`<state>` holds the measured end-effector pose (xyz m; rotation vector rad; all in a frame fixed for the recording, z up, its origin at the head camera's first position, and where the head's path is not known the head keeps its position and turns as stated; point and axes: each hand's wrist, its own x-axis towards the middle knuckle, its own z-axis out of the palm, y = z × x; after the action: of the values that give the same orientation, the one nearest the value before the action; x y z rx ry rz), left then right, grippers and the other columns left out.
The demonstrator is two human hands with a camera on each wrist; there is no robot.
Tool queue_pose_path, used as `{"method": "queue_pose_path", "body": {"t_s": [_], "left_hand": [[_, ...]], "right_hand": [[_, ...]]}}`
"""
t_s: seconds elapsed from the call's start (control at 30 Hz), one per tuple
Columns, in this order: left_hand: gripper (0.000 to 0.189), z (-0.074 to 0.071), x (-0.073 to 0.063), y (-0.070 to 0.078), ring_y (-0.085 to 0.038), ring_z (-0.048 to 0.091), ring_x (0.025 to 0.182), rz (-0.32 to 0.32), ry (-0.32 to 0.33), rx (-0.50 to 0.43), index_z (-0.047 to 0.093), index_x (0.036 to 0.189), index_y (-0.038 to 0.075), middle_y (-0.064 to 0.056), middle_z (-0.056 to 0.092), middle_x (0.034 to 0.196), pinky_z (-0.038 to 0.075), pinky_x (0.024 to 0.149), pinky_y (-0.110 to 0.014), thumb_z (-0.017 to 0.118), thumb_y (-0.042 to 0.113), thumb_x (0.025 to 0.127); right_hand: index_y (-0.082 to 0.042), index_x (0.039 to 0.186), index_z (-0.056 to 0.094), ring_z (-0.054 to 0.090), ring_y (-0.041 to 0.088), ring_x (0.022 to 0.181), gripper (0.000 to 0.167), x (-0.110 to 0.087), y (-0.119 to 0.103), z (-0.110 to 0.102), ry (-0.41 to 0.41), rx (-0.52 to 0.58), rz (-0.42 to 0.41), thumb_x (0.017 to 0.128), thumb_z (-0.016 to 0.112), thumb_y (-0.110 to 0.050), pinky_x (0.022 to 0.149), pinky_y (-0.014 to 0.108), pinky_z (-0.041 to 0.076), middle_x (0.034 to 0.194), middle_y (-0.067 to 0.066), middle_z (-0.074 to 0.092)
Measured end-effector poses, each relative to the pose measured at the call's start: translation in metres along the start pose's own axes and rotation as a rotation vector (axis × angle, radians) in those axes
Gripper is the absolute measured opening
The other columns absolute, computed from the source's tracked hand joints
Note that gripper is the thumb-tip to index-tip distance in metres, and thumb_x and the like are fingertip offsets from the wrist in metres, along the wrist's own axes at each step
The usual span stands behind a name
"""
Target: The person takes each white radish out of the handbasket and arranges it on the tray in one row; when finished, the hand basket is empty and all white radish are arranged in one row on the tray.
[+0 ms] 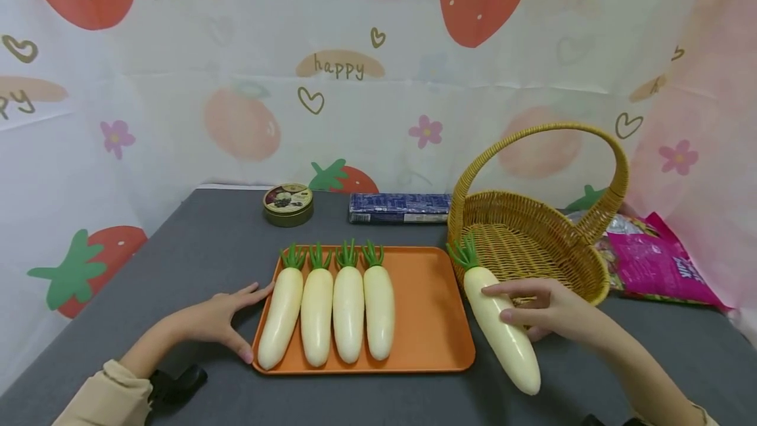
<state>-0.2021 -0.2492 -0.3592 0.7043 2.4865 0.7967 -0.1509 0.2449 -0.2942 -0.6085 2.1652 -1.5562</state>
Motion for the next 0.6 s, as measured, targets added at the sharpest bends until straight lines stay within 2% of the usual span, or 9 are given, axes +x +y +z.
{"method": "queue_pose_path", "body": {"t_s": [0.13,0.27,0.5,0.6], "left_hand": [[0.104,0.0,-0.001,-0.002,-0.061,0.012,0.116,-0.003,-0.003,0.006,0.018,0.142,0.001,-0.036,0.011,0.138,0.016,0.083,-0.069,0.078,0.039,0.066],[0.104,0.001,-0.001,-0.004,-0.061,0.012,0.117,-0.003,-0.003,0.002,0.018,0.143,0.002,-0.035,0.011,0.138,0.016,0.084,-0.069,0.078,0.039,0.066],[0.105,0.0,-0.003,-0.002,-0.06,0.011,0.117,-0.023,0.004,-0.001,0.017,0.143,0.004,-0.034,0.011,0.139,0.016,0.084,-0.069,0.078,0.039,0.065],[0.105,0.0,-0.001,-0.003,-0.06,0.011,0.117,-0.02,0.003,0.003,0.017,0.144,0.005,-0.034,0.01,0.139,0.016,0.084,-0.069,0.078,0.04,0.065]], "right_hand": [[0.001,0.126,0.051,0.059,0.025,0.093,0.04,0.014,0.008,0.015,-0.016,0.036,0.03,0.088,0.057,-0.012,0.066,0.044,0.049,0.129,0.027,0.039],[-0.001,0.126,0.051,0.058,0.028,0.094,0.042,0.028,0.013,0.026,-0.02,0.032,0.049,0.088,0.059,-0.015,0.067,0.044,0.049,0.131,0.024,0.039],[-0.005,0.125,0.053,0.058,0.026,0.093,0.043,0.055,0.022,0.043,0.044,0.0,0.029,0.086,0.061,-0.02,0.065,0.04,0.049,0.13,0.022,0.04],[-0.004,0.125,0.053,0.058,0.026,0.093,0.043,0.064,0.028,0.051,0.045,-0.002,0.019,0.087,0.061,-0.02,0.064,0.04,0.05,0.127,0.022,0.043]]}}
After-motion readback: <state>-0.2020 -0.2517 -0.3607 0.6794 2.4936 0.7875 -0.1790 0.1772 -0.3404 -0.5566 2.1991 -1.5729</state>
